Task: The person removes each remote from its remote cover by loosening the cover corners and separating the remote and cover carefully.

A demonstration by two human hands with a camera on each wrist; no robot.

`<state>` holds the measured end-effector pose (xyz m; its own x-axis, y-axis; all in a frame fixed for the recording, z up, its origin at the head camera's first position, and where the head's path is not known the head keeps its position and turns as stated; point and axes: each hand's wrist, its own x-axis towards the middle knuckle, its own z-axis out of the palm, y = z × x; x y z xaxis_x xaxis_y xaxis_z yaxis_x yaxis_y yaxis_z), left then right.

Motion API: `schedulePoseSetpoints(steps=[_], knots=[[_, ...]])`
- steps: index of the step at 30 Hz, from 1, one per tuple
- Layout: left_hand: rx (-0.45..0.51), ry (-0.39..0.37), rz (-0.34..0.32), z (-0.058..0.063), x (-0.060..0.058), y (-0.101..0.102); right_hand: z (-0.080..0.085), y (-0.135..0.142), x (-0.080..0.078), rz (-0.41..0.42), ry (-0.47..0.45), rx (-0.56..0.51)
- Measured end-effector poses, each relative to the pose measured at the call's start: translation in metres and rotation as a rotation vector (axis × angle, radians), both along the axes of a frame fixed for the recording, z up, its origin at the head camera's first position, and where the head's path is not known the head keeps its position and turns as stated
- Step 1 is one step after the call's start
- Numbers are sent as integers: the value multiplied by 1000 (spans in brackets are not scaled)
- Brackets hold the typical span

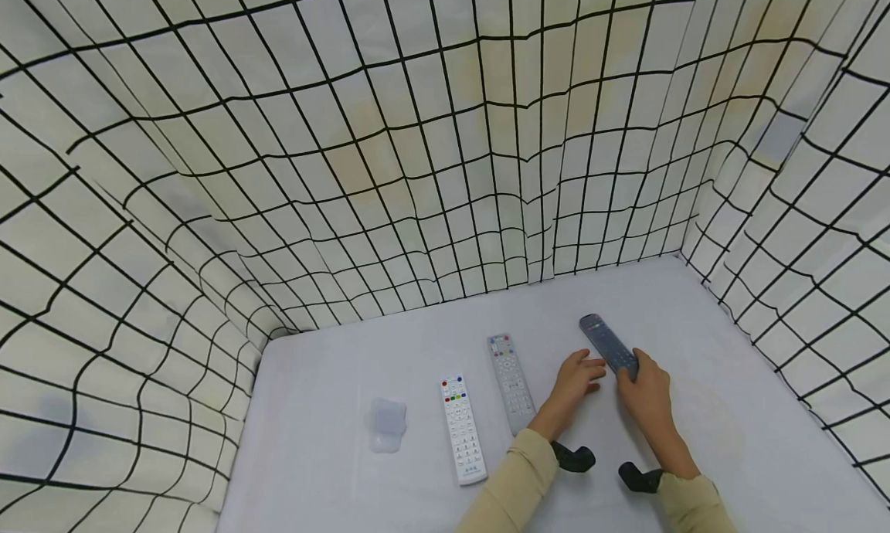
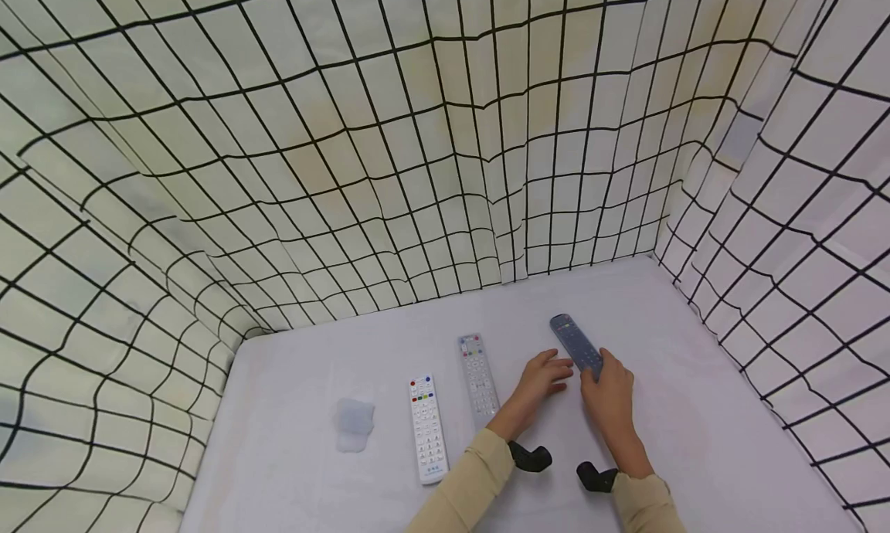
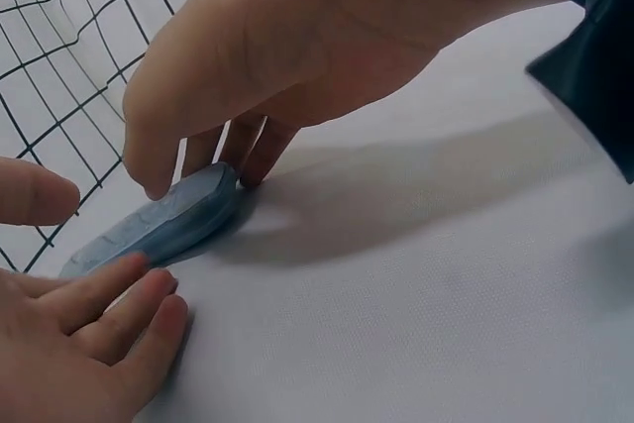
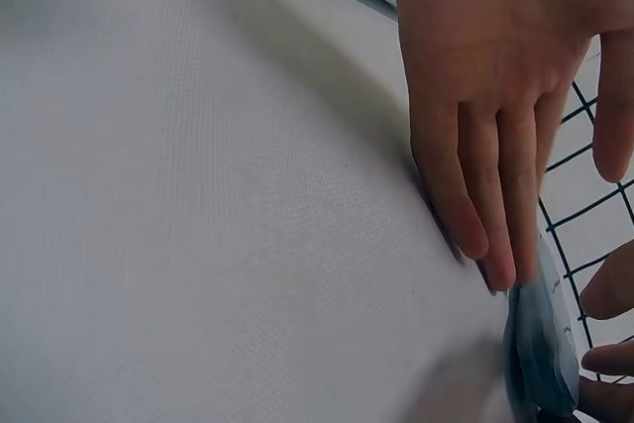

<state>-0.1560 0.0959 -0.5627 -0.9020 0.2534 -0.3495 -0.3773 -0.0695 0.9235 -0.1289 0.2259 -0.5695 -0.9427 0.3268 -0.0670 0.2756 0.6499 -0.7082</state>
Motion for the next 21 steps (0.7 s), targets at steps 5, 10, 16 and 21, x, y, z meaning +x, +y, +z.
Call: schedulePoseSetpoints(steps=[5, 10, 16, 21], knots=[[5, 11, -32, -1, 1, 2, -2, 1, -1, -13, -8, -14], [40, 6, 0, -2, 1, 3, -5, 3, -2, -32, -19, -31], [75, -4, 33, -5, 0, 4, -7, 0, -4, -7, -6, -103], [95, -14, 42, -9, -2, 4, -8, -3, -5, 33, 16, -119]])
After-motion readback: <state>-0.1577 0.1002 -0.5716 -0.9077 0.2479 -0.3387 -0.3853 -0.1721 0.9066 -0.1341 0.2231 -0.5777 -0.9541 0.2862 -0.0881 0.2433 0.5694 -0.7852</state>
